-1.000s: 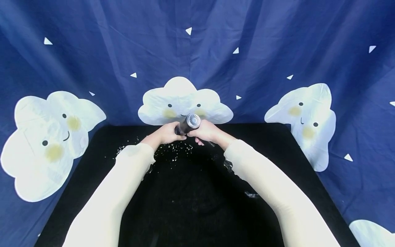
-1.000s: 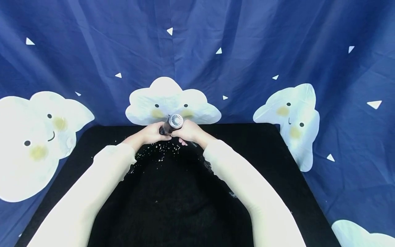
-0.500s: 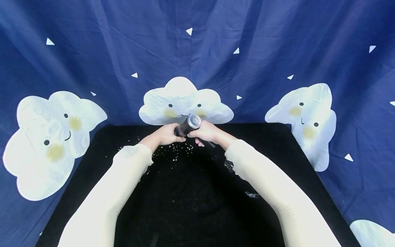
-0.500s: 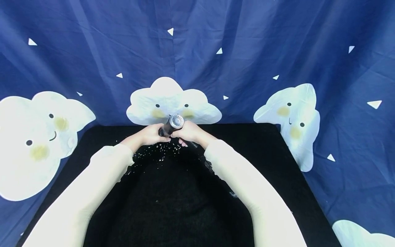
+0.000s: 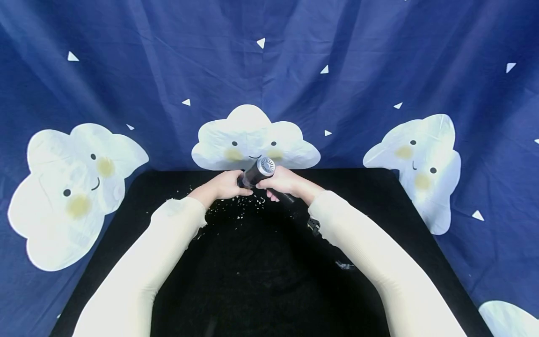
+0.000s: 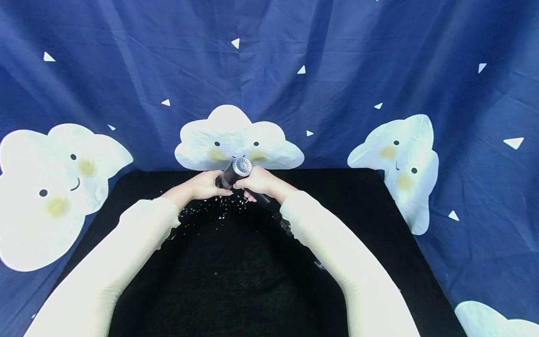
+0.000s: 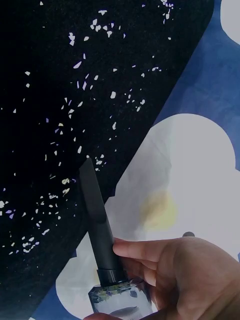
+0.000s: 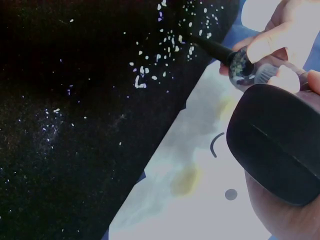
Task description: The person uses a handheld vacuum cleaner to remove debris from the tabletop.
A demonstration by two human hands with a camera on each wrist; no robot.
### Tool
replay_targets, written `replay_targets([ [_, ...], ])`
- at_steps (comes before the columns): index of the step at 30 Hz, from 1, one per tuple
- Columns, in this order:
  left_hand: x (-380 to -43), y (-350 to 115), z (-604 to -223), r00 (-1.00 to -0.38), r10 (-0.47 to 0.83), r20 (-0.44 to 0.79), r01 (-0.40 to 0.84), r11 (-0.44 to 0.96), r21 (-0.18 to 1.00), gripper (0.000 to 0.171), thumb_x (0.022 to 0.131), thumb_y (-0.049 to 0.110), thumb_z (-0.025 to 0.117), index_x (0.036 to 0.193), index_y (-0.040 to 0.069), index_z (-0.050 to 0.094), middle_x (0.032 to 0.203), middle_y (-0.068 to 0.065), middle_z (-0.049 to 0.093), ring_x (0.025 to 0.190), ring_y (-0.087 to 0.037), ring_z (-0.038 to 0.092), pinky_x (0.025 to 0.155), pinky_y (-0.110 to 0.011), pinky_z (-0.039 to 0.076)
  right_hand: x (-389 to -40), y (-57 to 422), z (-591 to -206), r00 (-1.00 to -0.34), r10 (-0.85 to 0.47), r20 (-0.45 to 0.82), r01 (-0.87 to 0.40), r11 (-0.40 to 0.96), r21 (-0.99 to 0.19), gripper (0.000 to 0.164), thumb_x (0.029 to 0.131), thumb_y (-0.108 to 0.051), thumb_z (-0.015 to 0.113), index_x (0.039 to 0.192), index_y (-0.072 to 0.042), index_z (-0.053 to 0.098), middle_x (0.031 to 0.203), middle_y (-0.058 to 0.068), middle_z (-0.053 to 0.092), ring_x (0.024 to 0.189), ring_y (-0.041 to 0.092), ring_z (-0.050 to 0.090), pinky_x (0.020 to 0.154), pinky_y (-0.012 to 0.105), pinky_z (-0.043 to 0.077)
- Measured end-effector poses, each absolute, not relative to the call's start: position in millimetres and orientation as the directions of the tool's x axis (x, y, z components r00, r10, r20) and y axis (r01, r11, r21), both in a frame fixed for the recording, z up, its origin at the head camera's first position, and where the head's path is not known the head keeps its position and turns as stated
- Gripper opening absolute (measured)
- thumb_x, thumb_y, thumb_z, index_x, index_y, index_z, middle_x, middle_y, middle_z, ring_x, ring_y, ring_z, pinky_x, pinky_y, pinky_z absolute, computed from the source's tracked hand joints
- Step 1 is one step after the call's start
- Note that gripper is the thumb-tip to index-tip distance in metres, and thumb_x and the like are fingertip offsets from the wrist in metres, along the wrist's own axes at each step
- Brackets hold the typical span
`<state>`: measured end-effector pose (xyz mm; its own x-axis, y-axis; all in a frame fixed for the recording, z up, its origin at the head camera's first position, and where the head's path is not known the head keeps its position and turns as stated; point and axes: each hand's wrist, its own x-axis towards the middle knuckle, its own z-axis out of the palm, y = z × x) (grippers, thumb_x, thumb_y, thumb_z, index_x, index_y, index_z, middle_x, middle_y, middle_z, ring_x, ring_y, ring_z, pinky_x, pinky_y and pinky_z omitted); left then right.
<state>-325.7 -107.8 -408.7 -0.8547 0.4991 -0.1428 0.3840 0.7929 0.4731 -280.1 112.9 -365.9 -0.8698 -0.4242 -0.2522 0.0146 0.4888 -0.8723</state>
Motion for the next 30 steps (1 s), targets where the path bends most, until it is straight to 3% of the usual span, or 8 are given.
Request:
replay_targets([
  [8, -322.4, -101.6, -407.1, -0.853, 0.505, -0.133, 0.39, 0.785, 0.482, 0.051, 0.086, 0.049, 0.074, 0.119, 0.013, 0.06, 0.106, -0.003, 0.067, 0.1, -0.024, 0.062, 0.095, -0.043, 0.047, -282.2, 119.9, -363.7, -0.87, -0.424, -0.252, -0.012, 0.529, -0.848, 0.027, 0.089, -0.02, 0.07, 0.109, -0.002, 0.067, 0.066, 0.014, 0.062, 0.052, 0.02, 0.061, 0.054, 0.034, 0.057],
  [17, -324.8, -94.6, -411.2, -0.848, 0.521, -0.1, 0.412, 0.766, 0.494, 0.048, 0.087, 0.047, 0.073, 0.118, 0.013, 0.06, 0.108, -0.004, 0.068, 0.105, -0.025, 0.062, 0.097, -0.044, 0.046, -283.3, 126.1, -359.6, -0.872, -0.425, -0.244, -0.045, 0.565, -0.824, 0.026, 0.089, -0.02, 0.07, 0.104, 0.001, 0.068, 0.062, 0.01, 0.061, 0.052, 0.021, 0.06, 0.057, 0.038, 0.057],
  [23, -324.2, -86.4, -413.0, -0.846, 0.524, -0.1, 0.415, 0.764, 0.495, 0.047, 0.088, 0.048, 0.073, 0.119, 0.015, 0.06, 0.112, -0.003, 0.066, 0.108, -0.024, 0.061, 0.098, -0.043, 0.046, -281.0, 132.4, -355.5, -0.873, -0.414, -0.259, -0.036, 0.584, -0.811, 0.026, 0.088, -0.022, 0.071, 0.103, 0.0, 0.068, 0.065, 0.012, 0.062, 0.056, 0.026, 0.062, 0.061, 0.044, 0.059],
  [30, -322.4, -83.0, -411.1, -0.841, 0.529, -0.118, 0.418, 0.772, 0.478, 0.051, 0.087, 0.052, 0.072, 0.121, 0.015, 0.061, 0.116, -0.004, 0.066, 0.112, -0.023, 0.06, 0.1, -0.043, 0.045, -278.9, 136.8, -354.9, -0.87, -0.408, -0.278, -0.008, 0.575, -0.818, 0.026, 0.088, -0.023, 0.071, 0.102, -0.002, 0.068, 0.069, 0.016, 0.064, 0.055, 0.024, 0.063, 0.056, 0.037, 0.058],
])
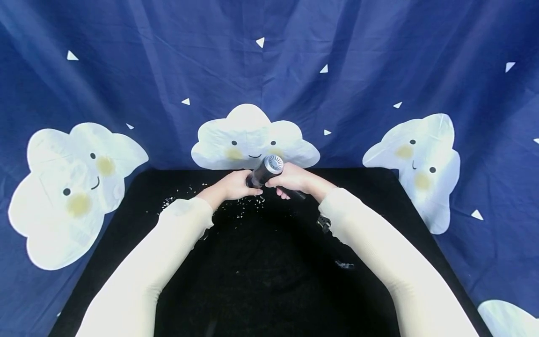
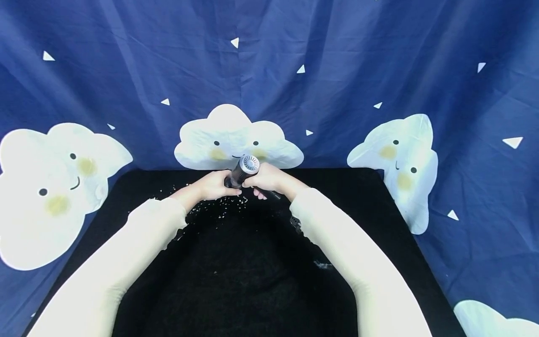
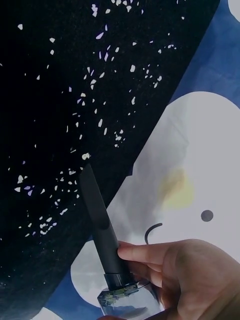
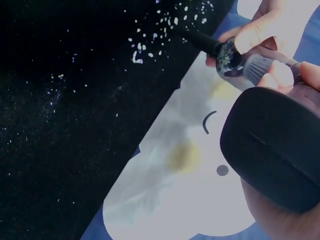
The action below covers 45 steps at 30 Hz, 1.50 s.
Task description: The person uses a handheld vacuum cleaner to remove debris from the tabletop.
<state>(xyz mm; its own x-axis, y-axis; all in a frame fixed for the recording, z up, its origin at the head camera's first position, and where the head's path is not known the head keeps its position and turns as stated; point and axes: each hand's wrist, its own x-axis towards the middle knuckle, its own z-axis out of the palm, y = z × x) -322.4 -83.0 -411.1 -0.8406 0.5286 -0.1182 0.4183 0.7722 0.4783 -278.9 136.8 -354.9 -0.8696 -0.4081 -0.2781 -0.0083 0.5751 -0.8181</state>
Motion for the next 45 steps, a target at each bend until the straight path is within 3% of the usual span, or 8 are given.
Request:
replay_targets([
  [10, -319.3, -93.7, -411.6, -0.845, 0.523, -0.114, 0.419, 0.778, 0.467, 0.055, 0.085, 0.051, 0.073, 0.123, 0.012, 0.06, 0.113, -0.003, 0.068, 0.111, -0.024, 0.061, 0.1, -0.044, 0.046, -277.4, 129.9, -358.9, -0.859, -0.428, -0.281, -0.005, 0.555, -0.832, 0.028, 0.087, -0.023, 0.072, 0.105, -0.002, 0.067, 0.068, 0.014, 0.063, 0.056, 0.023, 0.063, 0.062, 0.042, 0.059],
  [17, -315.3, -92.2, -410.0, -0.846, 0.52, -0.116, 0.414, 0.778, 0.474, 0.055, 0.086, 0.051, 0.072, 0.123, 0.011, 0.06, 0.107, -0.002, 0.068, 0.106, -0.024, 0.062, 0.097, -0.043, 0.047, -279.4, 131.8, -358.6, -0.848, -0.445, -0.289, -0.001, 0.546, -0.838, 0.025, 0.089, -0.019, 0.07, 0.107, -0.002, 0.067, 0.072, 0.022, 0.064, 0.057, 0.028, 0.062, 0.059, 0.041, 0.058],
  [23, -314.5, -87.0, -406.8, -0.851, 0.517, -0.09, 0.42, 0.774, 0.474, 0.052, 0.087, 0.052, 0.071, 0.12, 0.013, 0.06, 0.111, -0.003, 0.067, 0.108, -0.024, 0.062, 0.098, -0.043, 0.047, -278.6, 134.9, -354.3, -0.864, -0.435, -0.253, -0.059, 0.587, -0.808, 0.025, 0.088, -0.022, 0.071, 0.101, -0.001, 0.069, 0.064, 0.012, 0.062, 0.054, 0.025, 0.062, 0.062, 0.046, 0.059],
  [30, -319.7, -82.4, -409.6, -0.864, 0.495, -0.09, 0.398, 0.782, 0.479, 0.05, 0.088, 0.052, 0.071, 0.118, 0.014, 0.058, 0.109, -0.003, 0.065, 0.105, -0.024, 0.062, 0.095, -0.044, 0.047, -278.3, 135.0, -351.4, -0.884, -0.407, -0.231, -0.082, 0.621, -0.78, 0.022, 0.088, -0.022, 0.071, 0.097, -0.003, 0.069, 0.069, 0.021, 0.065, 0.063, 0.039, 0.065, 0.061, 0.045, 0.059],
  [37, -324.0, -73.9, -416.3, -0.863, 0.499, -0.081, 0.388, 0.756, 0.528, 0.044, 0.088, 0.049, 0.072, 0.112, 0.016, 0.057, 0.102, -0.001, 0.066, 0.098, -0.022, 0.062, 0.091, -0.042, 0.048, -277.7, 139.7, -351.8, -0.897, -0.375, -0.235, -0.071, 0.647, -0.759, 0.021, 0.088, -0.022, 0.071, 0.094, -0.002, 0.068, 0.061, 0.012, 0.063, 0.054, 0.026, 0.063, 0.063, 0.047, 0.059],
  [45, -326.3, -61.7, -418.6, -0.839, 0.539, -0.076, 0.408, 0.716, 0.567, 0.045, 0.089, 0.048, 0.072, 0.117, 0.016, 0.058, 0.107, -0.001, 0.066, 0.1, -0.021, 0.062, 0.092, -0.041, 0.048, -274.6, 149.1, -346.4, -0.904, -0.337, -0.264, -0.041, 0.682, -0.73, 0.021, 0.088, -0.023, 0.071, 0.09, -0.003, 0.067, 0.064, 0.013, 0.064, 0.058, 0.03, 0.065, 0.065, 0.047, 0.059],
])
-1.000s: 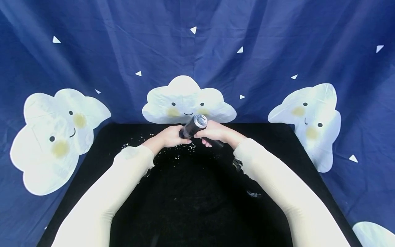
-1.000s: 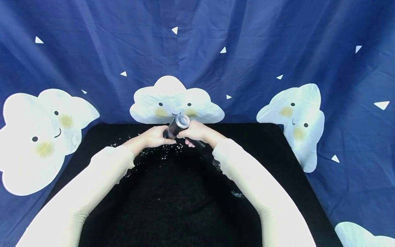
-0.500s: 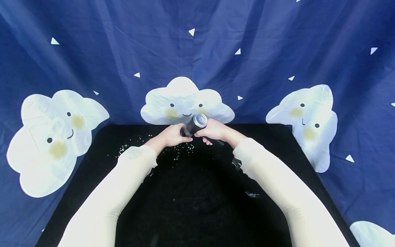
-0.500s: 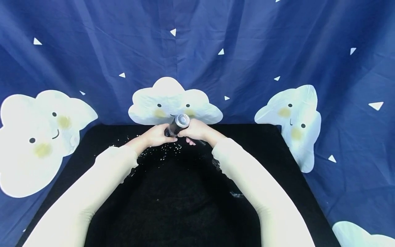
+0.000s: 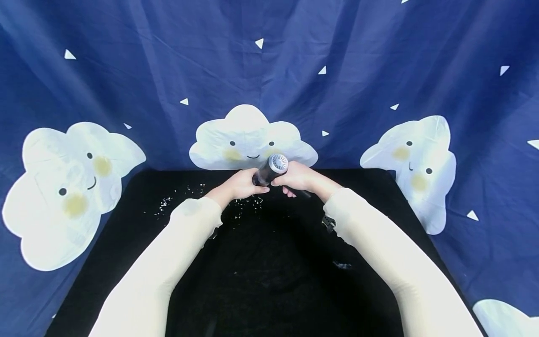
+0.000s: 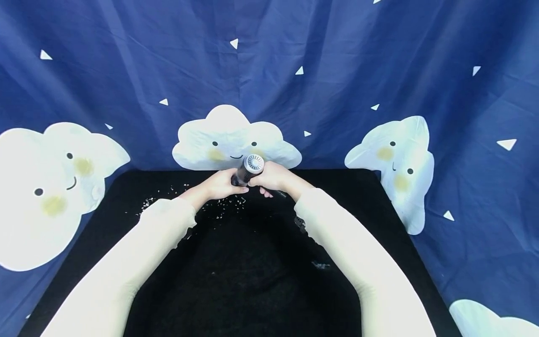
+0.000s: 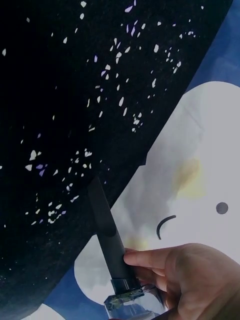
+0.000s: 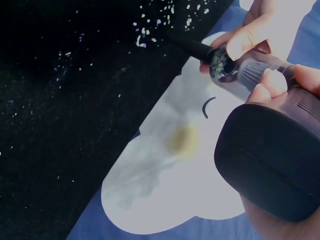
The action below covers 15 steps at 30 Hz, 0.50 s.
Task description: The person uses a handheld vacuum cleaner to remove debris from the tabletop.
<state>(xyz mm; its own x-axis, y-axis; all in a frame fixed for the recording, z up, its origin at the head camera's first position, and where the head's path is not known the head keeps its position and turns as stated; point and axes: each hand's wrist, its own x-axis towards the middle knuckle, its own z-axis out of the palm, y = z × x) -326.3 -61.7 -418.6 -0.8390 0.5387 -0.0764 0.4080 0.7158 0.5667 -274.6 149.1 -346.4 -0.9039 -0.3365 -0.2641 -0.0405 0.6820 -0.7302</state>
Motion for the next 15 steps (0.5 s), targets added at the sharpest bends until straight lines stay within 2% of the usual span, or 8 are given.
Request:
replay_targets([
  [3, -326.5, -57.9, -418.9, -0.836, 0.544, -0.073, 0.408, 0.704, 0.581, 0.045, 0.089, 0.047, 0.073, 0.118, 0.015, 0.058, 0.107, -0.001, 0.066, 0.097, -0.021, 0.063, 0.09, -0.041, 0.049, -272.7, 151.6, -344.3, -0.909, -0.314, -0.275, -0.02, 0.691, -0.722, 0.022, 0.088, -0.023, 0.072, 0.091, -0.002, 0.067, 0.067, 0.015, 0.065, 0.061, 0.032, 0.066, 0.069, 0.05, 0.059],
  [8, -326.6, -53.1, -419.9, -0.833, 0.549, -0.065, 0.415, 0.698, 0.584, 0.045, 0.089, 0.047, 0.073, 0.117, 0.016, 0.059, 0.107, 0.0, 0.066, 0.1, -0.021, 0.063, 0.092, -0.04, 0.049, -271.0, 155.8, -343.6, -0.909, -0.315, -0.273, -0.03, 0.704, -0.71, 0.022, 0.089, -0.024, 0.071, 0.091, -0.003, 0.067, 0.07, 0.019, 0.067, 0.064, 0.036, 0.068, 0.063, 0.044, 0.059],
  [11, -325.4, -49.1, -418.3, -0.828, 0.558, -0.057, 0.425, 0.69, 0.586, 0.043, 0.088, 0.048, 0.073, 0.113, 0.017, 0.06, 0.107, 0.001, 0.067, 0.103, -0.02, 0.062, 0.094, -0.04, 0.047, -270.3, 159.5, -343.2, -0.908, -0.318, -0.272, -0.03, 0.698, -0.716, 0.021, 0.089, -0.023, 0.071, 0.092, -0.003, 0.067, 0.066, 0.015, 0.065, 0.06, 0.034, 0.066, 0.062, 0.045, 0.059],
  [15, -323.4, -43.7, -416.3, -0.824, 0.562, -0.068, 0.426, 0.694, 0.58, 0.044, 0.087, 0.05, 0.073, 0.114, 0.018, 0.06, 0.108, 0.001, 0.067, 0.103, -0.02, 0.062, 0.095, -0.04, 0.047, -269.1, 165.8, -341.8, -0.901, -0.321, -0.291, -0.006, 0.68, -0.733, 0.022, 0.089, -0.022, 0.071, 0.097, -0.002, 0.066, 0.063, 0.011, 0.062, 0.054, 0.024, 0.063, 0.062, 0.046, 0.059],
])
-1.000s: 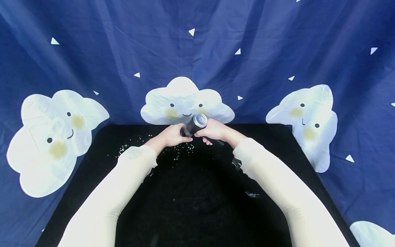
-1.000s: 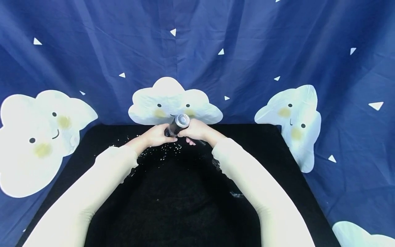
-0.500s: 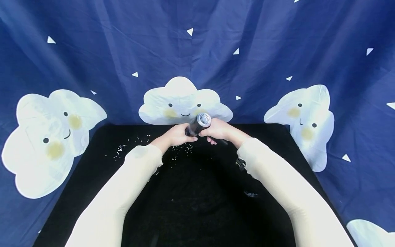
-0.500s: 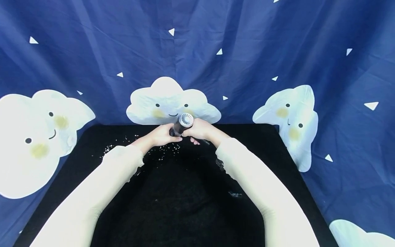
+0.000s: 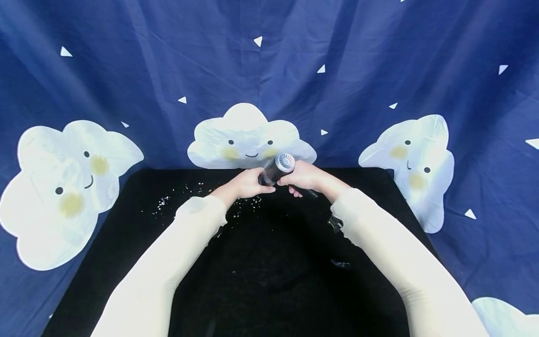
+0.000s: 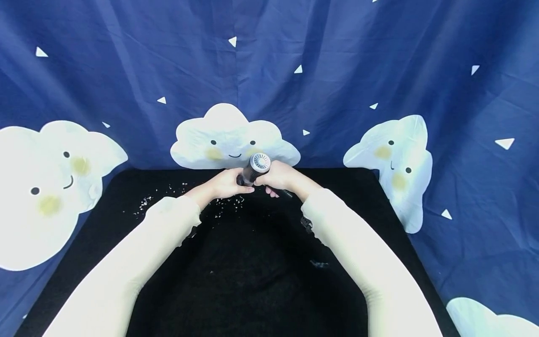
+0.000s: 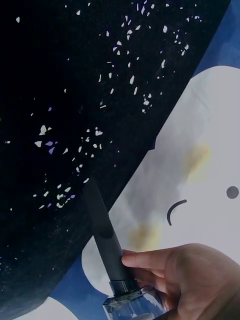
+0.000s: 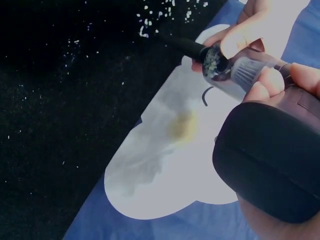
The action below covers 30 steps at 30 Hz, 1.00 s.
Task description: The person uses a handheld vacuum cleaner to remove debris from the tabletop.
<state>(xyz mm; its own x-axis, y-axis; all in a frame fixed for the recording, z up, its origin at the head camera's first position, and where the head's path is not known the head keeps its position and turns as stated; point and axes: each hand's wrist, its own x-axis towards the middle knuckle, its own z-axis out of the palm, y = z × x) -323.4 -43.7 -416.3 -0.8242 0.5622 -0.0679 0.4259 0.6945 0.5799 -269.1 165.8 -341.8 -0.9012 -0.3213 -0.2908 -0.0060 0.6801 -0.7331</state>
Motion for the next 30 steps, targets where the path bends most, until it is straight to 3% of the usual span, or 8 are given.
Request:
replay_targets([
  [18, -314.8, -31.1, -418.5, -0.806, 0.591, -0.024, 0.457, 0.648, 0.609, 0.05, 0.087, 0.049, 0.074, 0.124, 0.018, 0.061, 0.119, 0.001, 0.067, 0.113, -0.018, 0.061, 0.1, -0.039, 0.045, -262.1, 176.6, -327.9, -0.868, -0.359, -0.342, -0.008, 0.7, -0.714, 0.026, 0.089, -0.021, 0.069, 0.101, 0.002, 0.066, 0.063, 0.012, 0.062, 0.052, 0.022, 0.06, 0.06, 0.043, 0.058],
  [23, -314.1, -26.5, -419.2, -0.805, 0.593, -0.014, 0.468, 0.65, 0.598, 0.048, 0.087, 0.05, 0.074, 0.122, 0.02, 0.062, 0.116, 0.003, 0.068, 0.109, -0.016, 0.062, 0.098, -0.037, 0.046, -260.8, 180.5, -324.2, -0.869, -0.342, -0.357, 0.012, 0.708, -0.707, 0.023, 0.089, -0.021, 0.069, 0.097, 0.001, 0.065, 0.063, 0.01, 0.061, 0.051, 0.019, 0.06, 0.054, 0.035, 0.056],
  [30, -308.3, -21.1, -416.5, -0.8, 0.6, -0.026, 0.472, 0.655, 0.59, 0.045, 0.087, 0.053, 0.073, 0.118, 0.022, 0.063, 0.112, 0.005, 0.07, 0.107, -0.015, 0.063, 0.096, -0.037, 0.047, -255.8, 187.2, -320.0, -0.86, -0.344, -0.376, 0.033, 0.699, -0.715, 0.025, 0.088, -0.021, 0.071, 0.097, 0.001, 0.065, 0.064, 0.011, 0.062, 0.051, 0.02, 0.06, 0.055, 0.037, 0.056],
])
